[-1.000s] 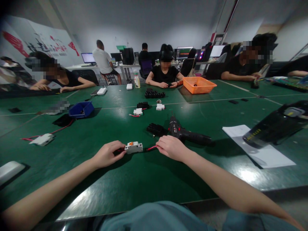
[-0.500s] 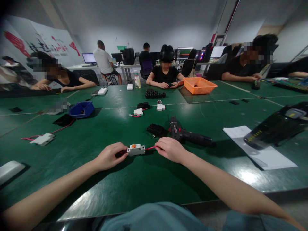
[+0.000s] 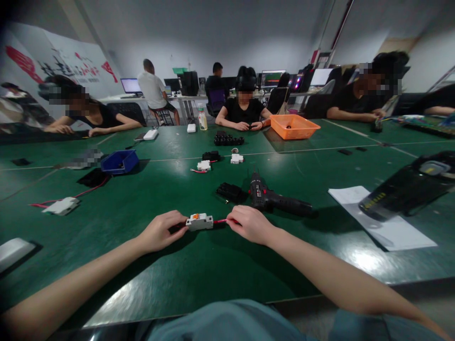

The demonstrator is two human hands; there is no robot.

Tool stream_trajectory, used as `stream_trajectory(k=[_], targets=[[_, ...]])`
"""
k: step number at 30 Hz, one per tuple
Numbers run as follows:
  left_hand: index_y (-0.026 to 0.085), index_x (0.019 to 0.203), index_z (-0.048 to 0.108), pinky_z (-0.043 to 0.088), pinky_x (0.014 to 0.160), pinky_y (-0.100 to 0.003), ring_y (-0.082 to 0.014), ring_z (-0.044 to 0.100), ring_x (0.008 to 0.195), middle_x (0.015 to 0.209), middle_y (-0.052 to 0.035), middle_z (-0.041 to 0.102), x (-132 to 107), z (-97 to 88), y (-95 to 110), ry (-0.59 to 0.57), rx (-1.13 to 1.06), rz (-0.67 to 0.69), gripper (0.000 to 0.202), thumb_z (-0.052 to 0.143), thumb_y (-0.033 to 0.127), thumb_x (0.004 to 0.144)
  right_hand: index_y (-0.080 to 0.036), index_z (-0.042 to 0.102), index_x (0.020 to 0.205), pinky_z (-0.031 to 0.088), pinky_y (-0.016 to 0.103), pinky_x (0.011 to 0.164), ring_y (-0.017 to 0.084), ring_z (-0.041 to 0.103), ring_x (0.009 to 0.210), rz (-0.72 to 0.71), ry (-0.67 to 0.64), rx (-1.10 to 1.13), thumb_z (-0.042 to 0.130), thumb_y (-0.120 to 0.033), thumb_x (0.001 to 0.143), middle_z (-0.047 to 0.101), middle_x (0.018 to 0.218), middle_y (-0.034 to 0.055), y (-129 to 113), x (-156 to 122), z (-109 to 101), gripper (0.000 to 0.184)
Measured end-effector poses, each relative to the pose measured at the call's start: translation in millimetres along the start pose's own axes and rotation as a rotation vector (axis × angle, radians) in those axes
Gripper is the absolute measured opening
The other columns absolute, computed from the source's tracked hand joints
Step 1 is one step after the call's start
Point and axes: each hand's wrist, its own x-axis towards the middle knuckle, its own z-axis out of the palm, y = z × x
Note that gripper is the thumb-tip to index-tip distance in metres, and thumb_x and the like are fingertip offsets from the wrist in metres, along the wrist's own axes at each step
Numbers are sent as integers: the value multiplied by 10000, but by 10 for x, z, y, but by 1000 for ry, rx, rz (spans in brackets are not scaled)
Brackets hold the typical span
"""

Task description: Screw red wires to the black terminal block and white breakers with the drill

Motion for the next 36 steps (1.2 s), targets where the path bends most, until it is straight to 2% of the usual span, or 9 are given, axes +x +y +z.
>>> stream_trajectory(k=[18, 20, 22, 24, 25, 28, 30, 33, 36], targets=[[196, 1060, 673, 484, 742, -293, -165, 622, 848, 942, -60, 710, 31, -42, -12, -16, 18, 22, 206, 509, 278, 966, -171, 680, 986, 530, 321, 723, 186, 634, 818, 78, -41, 70, 553, -231, 985, 676, 917, 65, -8, 49, 37, 140], [193, 1051, 670, 480, 744, -306, -170, 623, 843, 933, -63, 705, 32, -52, -4, -14, 59, 39, 203, 507, 278, 963, -176, 675, 1065, 549, 353, 777, 210, 651, 890, 69, -32, 22, 571, -271, 978, 690, 989, 82, -16, 61, 2, 165], [192, 1043, 665, 476, 766, -327, -179, 625, 855, 931, -65, 701, 25, -56, -6, 0, 110, 53, 195, 514, 283, 959, -178, 637, 1199, 548, 411, 876, 251, 646, 1024, 25, -12, -45, 615, -339, 955, 689, 1119, 109, -6, 70, -83, 293], [192, 1032, 658, 471, 805, -352, -190, 627, 882, 934, -64, 696, 13, -61, -13, 22, 155, 61, 183, 529, 298, 954, -178, 595, 1282, 518, 466, 967, 281, 615, 1132, -3, 30, -124, 627, -384, 942, 667, 1217, 126, 44, 65, -223, 398], [194, 1034, 654, 468, 826, -363, -196, 627, 900, 941, -63, 695, 6, -64, -17, 31, 169, 63, 182, 537, 308, 952, -179, 596, 1279, 504, 480, 990, 285, 608, 1149, 4, 61, -161, 605, -383, 953, 665, 1227, 127, 90, 53, -309, 385], [201, 1089, 635, 461, 863, -380, -207, 621, 945, 984, -67, 692, -5, -75, -18, 46, 178, 58, 213, 550, 337, 950, -173, 649, 1155, 503, 481, 974, 277, 624, 1086, 110, 156, -254, 501, -339, 994, 684, 1141, 129, 321, -41, -596, 274], [199, 1135, 618, 462, 856, -378, -207, 617, 949, 1017, -72, 690, -4, -76, -9, 46, 166, 51, 247, 552, 350, 951, -172, 667, 1102, 509, 493, 948, 286, 632, 1044, 221, 151, -293, 471, -355, 995, 688, 1096, 135, 526, -149, -772, 288], [194, 1131, 617, 468, 817, -360, -199, 617, 918, 1015, -75, 690, 8, -56, 6, 46, 141, 38, 248, 547, 356, 956, -188, 661, 1178, 498, 492, 978, 303, 619, 1106, 407, -9, -238, 554, -470, 935, 674, 1184, 131, 809, -333, -955, 387], [197, 1089, 633, 476, 785, -339, -190, 621, 889, 986, -72, 692, 18, -21, 3, 52, 110, 23, 216, 537, 346, 965, -207, 592, 1335, 485, 440, 1016, 305, 608, 1167, 575, -205, -72, 682, -534, 822, 626, 1320, 119, 956, -458, -1019, 615]])
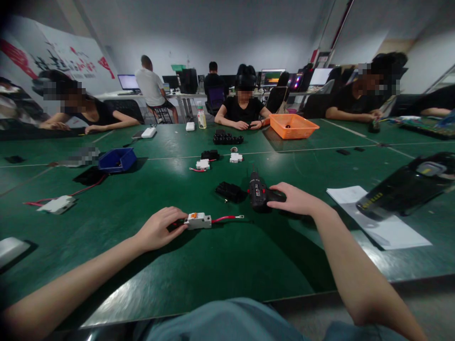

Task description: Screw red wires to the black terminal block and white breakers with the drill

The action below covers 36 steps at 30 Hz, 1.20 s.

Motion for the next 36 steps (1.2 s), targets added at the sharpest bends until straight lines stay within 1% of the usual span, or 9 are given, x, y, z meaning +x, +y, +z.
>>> stream_trajectory(k=[3, 7, 10, 14, 17, 20, 25, 30, 36], targets=[[199, 1071, 645, 493, 786, -329, -183, 627, 879, 972, -72, 695, 0, 20, -27, 5, -31, -23, 206, 532, 338, 970, -224, 517, 1415, 493, 400, 988, 296, 627, 1138, 45, -98, 71, 754, -459, 749, 606, 1361, 102, 7, -11, 35, 745], [198, 1077, 654, 508, 786, -322, -183, 635, 883, 979, -72, 698, -9, -3, -122, 22, -28, -75, 226, 529, 351, 968, -212, 547, 1358, 512, 364, 844, 289, 660, 1008, 64, -40, -57, 711, -374, 761, 652, 1245, 112, -124, 30, 125, 641], [200, 1076, 662, 511, 784, -317, -186, 641, 891, 989, -69, 700, -21, -37, -240, 37, -15, -107, 243, 535, 372, 961, -200, 603, 1241, 490, 347, 745, 298, 671, 942, 104, -15, -198, 656, -428, 802, 667, 1161, 131, -203, 88, 175, 498], [192, 1070, 660, 514, 801, -326, -193, 640, 902, 998, -74, 699, -43, -72, -402, 40, 2, -132, 271, 523, 402, 965, -195, 585, 1190, 465, 329, 666, 302, 685, 884, 182, -95, -195, 648, -510, 795, 700, 1064, 127, -232, 159, 150, 509], [195, 1075, 655, 511, 806, -330, -194, 635, 910, 1005, -70, 696, -56, -85, -465, 33, 10, -139, 275, 510, 405, 974, -190, 584, 1127, 454, 323, 642, 295, 689, 833, 220, -159, -176, 667, -520, 771, 720, 964, 113, -249, 203, 115, 492], [198, 1093, 646, 510, 786, -321, -191, 630, 907, 1016, -68, 684, -64, -91, -463, 25, 0, -154, 263, 501, 385, 978, -190, 605, 1042, 462, 326, 642, 289, 690, 822, 220, -187, -149, 688, -522, 749, 724, 975, 115, -293, 242, 142, 451], [193, 1103, 637, 498, 750, -310, -186, 621, 886, 1000, -67, 674, -63, -104, -421, 21, -8, -153, 227, 505, 318, 967, -178, 633, 945, 475, 330, 667, 261, 685, 809, 231, -134, -57, 677, -444, 761, 732, 961, 105, -334, 262, 247, 327], [193, 1051, 654, 481, 758, -325, -195, 629, 871, 953, -67, 684, -71, -112, -431, 52, 16, -134, 211, 536, 333, 946, -153, 655, 946, 485, 334, 673, 245, 679, 763, 301, -150, 194, 687, -389, 752, 732, 864, 84, -287, 225, 228, 307], [191, 1032, 671, 457, 779, -334, -200, 634, 865, 931, -64, 694, -89, -122, -461, 68, 61, -94, 211, 560, 332, 921, -176, 660, 1013, 480, 327, 592, 206, 612, 654, 321, 74, 714, 759, -406, 707, 675, 802, 50, -478, 33, 110, 396]])
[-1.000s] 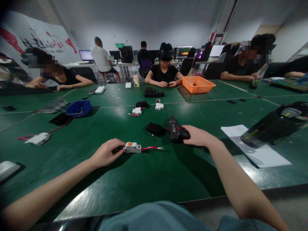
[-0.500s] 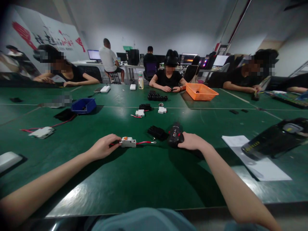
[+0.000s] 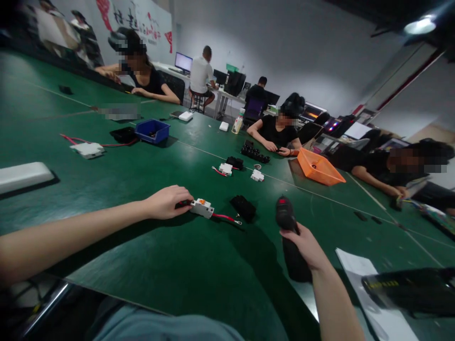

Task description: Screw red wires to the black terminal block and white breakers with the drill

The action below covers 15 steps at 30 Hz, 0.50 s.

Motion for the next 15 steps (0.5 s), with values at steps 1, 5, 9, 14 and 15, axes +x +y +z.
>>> stream_trajectory(k=[1, 5, 9, 14, 15], targets=[[188, 1033, 674, 455, 792, -337, -201, 636, 874, 939, -67, 697, -2, -2, -6, -5, 3, 4, 216, 556, 330, 922, -185, 664, 1020, 484, 326, 582, 197, 601, 649, -24, -3, 122, 768, -429, 697, 679, 860, 67, -53, -75, 23, 418], [189, 1038, 683, 450, 806, -334, -200, 638, 886, 951, -68, 704, -7, 4, -38, -14, -13, 10, 229, 550, 334, 919, -219, 678, 1094, 436, 297, 461, 146, 516, 542, -132, -220, 451, 667, -610, 719, 658, 1012, 111, -260, -410, 152, 542], [189, 1037, 695, 447, 803, -324, -191, 630, 879, 949, -70, 707, -4, 24, -75, -18, -71, 14, 248, 540, 344, 921, -212, 691, 1045, 343, 279, 363, 100, 394, 397, -128, -449, 504, 561, -760, 706, 645, 852, 96, -345, -684, 268, 658], [182, 1055, 690, 453, 818, -324, -187, 626, 883, 964, -72, 703, 3, 33, -97, -31, -86, 7, 265, 528, 346, 925, -242, 666, 1079, 350, 290, 349, 102, 397, 371, -95, -538, 490, 534, -795, 707, 666, 861, 97, -322, -838, 380, 679], [180, 1054, 688, 454, 819, -324, -188, 627, 885, 963, -72, 702, 5, 34, -98, -34, -84, 6, 263, 527, 343, 926, -249, 656, 1094, 358, 291, 349, 115, 426, 386, -105, -541, 494, 546, -783, 710, 671, 875, 100, -316, -850, 398, 667]])
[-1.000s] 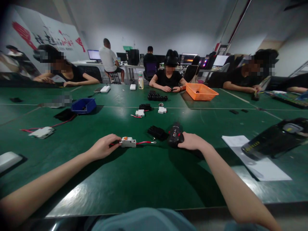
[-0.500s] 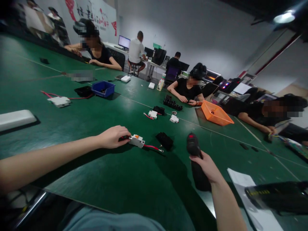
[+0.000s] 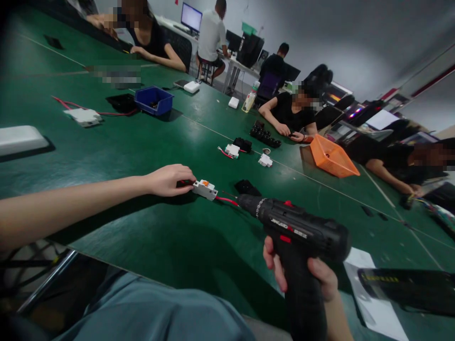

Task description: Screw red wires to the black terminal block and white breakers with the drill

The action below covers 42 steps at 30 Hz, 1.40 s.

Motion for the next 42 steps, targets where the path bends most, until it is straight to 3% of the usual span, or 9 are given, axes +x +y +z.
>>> stream_trajectory(k=[4, 10, 16, 20, 26, 35, 42], targets=[[168, 1047, 678, 460, 817, -319, -191, 629, 896, 968, -70, 699, 5, 5, 0, -2, -1, 13, 260, 535, 347, 926, -254, 638, 1119, 422, 309, 379, 182, 540, 489, 4, -11, 3, 589, -751, 711, 670, 858, 110, 44, 1, 42, 645], [159, 1048, 660, 458, 776, -300, -185, 615, 872, 941, -64, 679, 14, 3, 22, -26, 18, -26, 261, 531, 346, 918, -247, 644, 1106, 551, 381, 560, 269, 638, 690, 46, 7, -49, 596, -773, 707, 637, 768, 91, 95, 27, 59, 662], [153, 1021, 657, 457, 739, -289, -175, 603, 841, 911, -62, 669, 30, -9, 46, -23, 16, -13, 259, 524, 353, 924, -210, 679, 1082, 514, 299, 488, 190, 621, 600, 124, -44, 99, 666, -704, 714, 687, 858, 100, 92, 61, 63, 615], [152, 1011, 648, 480, 752, -301, -180, 615, 857, 926, -67, 675, 38, -1, 55, 3, -3, 10, 235, 530, 337, 928, -171, 663, 1100, 521, 257, 494, 163, 636, 616, 90, -74, 185, 707, -616, 750, 687, 876, 94, 68, 77, 95, 568], [153, 1017, 640, 489, 727, -292, -173, 612, 835, 927, -67, 667, 39, 4, 64, 10, -23, 8, 214, 552, 324, 923, -165, 644, 1148, 561, 263, 598, 161, 653, 692, 102, -144, 194, 698, -558, 805, 674, 947, 101, 25, 51, 100, 525], [162, 1006, 625, 483, 725, -291, -174, 608, 824, 904, -60, 660, 37, 3, 56, -9, 10, 4, 195, 550, 323, 925, -168, 624, 1131, 555, 292, 627, 147, 622, 658, 72, -236, 127, 656, -608, 813, 652, 950, 93, 28, 89, 64, 544], [167, 1059, 627, 487, 744, -303, -189, 631, 852, 939, -67, 679, 28, -5, 76, -5, 41, 0, 231, 545, 334, 921, -204, 633, 1108, 509, 287, 545, 142, 583, 594, 26, -181, 124, 671, -656, 731, 675, 924, 79, 107, 124, 60, 590]])
